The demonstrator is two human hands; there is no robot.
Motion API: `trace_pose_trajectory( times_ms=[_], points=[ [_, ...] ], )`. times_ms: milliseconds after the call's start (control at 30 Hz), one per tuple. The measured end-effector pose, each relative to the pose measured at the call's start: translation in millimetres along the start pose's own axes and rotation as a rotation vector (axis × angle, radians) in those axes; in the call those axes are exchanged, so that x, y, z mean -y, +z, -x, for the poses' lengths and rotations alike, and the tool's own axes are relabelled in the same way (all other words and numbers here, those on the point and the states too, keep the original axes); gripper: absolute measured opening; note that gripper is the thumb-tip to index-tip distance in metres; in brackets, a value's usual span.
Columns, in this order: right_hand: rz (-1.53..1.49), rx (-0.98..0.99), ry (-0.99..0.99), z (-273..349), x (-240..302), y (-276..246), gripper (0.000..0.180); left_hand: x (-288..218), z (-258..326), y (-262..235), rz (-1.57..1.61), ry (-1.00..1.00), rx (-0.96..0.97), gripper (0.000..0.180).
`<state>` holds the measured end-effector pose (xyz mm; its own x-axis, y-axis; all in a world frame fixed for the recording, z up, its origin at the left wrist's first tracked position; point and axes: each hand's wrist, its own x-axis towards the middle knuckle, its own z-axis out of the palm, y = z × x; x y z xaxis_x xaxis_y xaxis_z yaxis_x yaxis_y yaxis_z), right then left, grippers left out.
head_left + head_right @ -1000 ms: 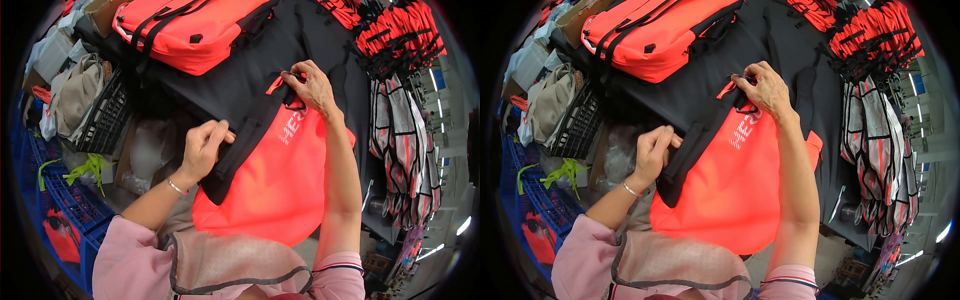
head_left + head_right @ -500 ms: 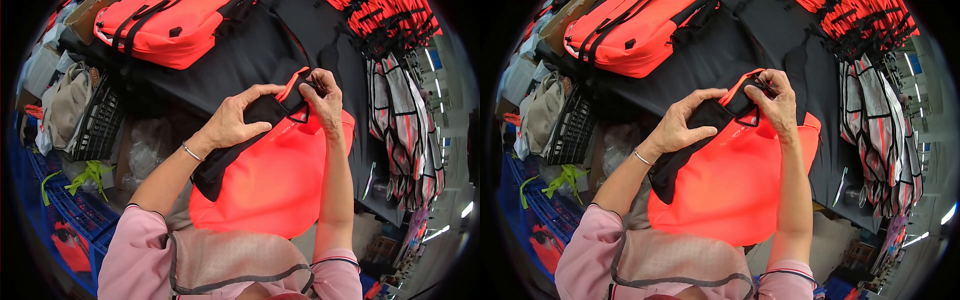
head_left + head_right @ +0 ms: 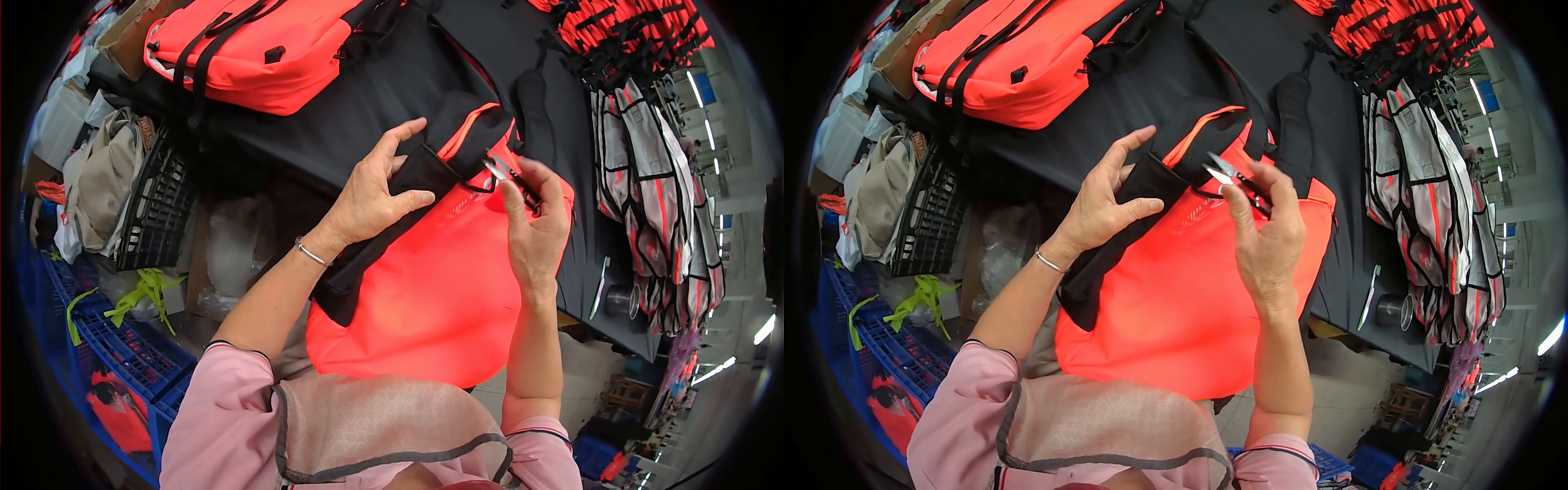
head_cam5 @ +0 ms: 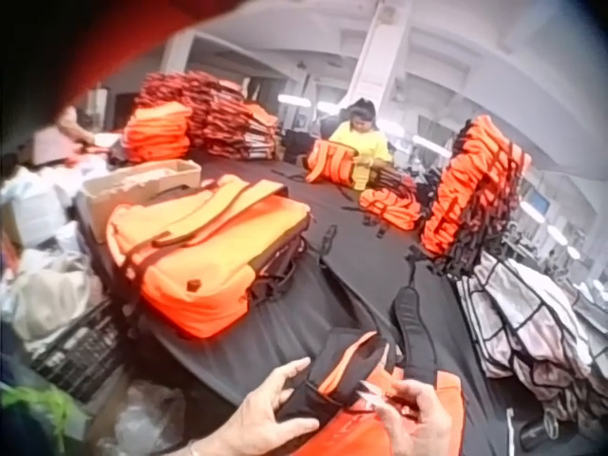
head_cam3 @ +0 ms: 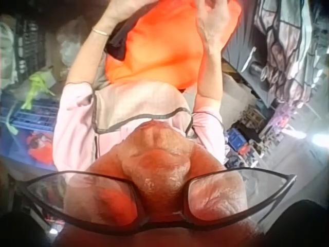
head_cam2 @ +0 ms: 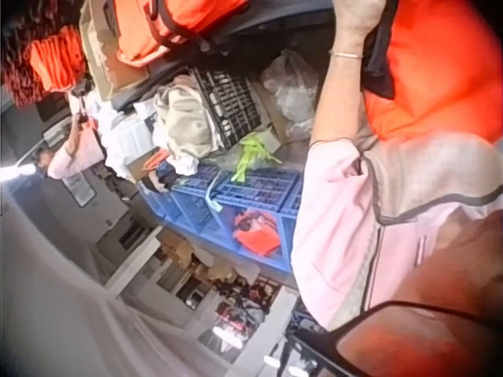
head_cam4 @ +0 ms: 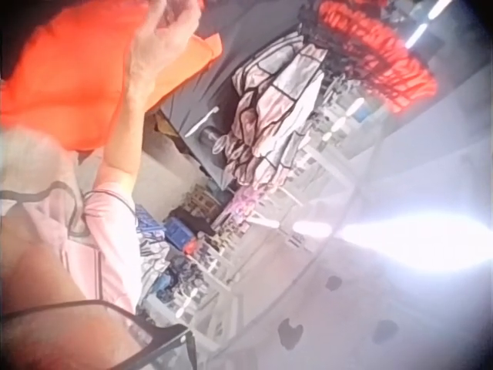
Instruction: The recorder is trimming excess threads and performing a quality inspection on a bright orange backpack at a factory workstation.
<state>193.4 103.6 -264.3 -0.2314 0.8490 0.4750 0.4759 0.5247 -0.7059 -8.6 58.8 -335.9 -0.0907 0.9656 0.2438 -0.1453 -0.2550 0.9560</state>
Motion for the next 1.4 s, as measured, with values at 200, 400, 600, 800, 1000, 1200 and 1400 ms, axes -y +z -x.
trace_pose_trajectory(
  times_ms=[200, 400, 600, 800, 1000, 1200, 1400],
  points=[
    [0.261, 0.144, -0.23, -3, -2, 10, 0.024, 16, -1, -4, 0.035, -0.056, -0.013, 0.071],
    [0.394, 0.145, -0.375, -14, 3, 12, 0.023, 17, -4, -4, 0.032, -0.088, 0.013, 0.072],
    [0.556, 0.126, -0.512, -18, 4, 15, 0.024, 19, -2, -4, 0.044, -0.072, -0.037, 0.065],
    [0.476, 0.182, -0.529, -31, 0, 10, 0.025, 23, -7, -6, 0.266, -0.181, -0.012, 0.062],
    [0.397, 0.248, -0.563, -41, -4, 5, 0.025, 23, -9, -4, 0.448, -0.266, -0.034, 0.037],
    [0.505, 0.291, -0.689, -47, 6, 2, 0.026, 30, -12, -6, 0.575, -0.337, 0.003, 0.035],
    [0.586, 0.431, -0.767, -63, 22, -6, 0.025, 34, -14, -7, 0.742, -0.378, 0.119, 0.035]
  ],
)
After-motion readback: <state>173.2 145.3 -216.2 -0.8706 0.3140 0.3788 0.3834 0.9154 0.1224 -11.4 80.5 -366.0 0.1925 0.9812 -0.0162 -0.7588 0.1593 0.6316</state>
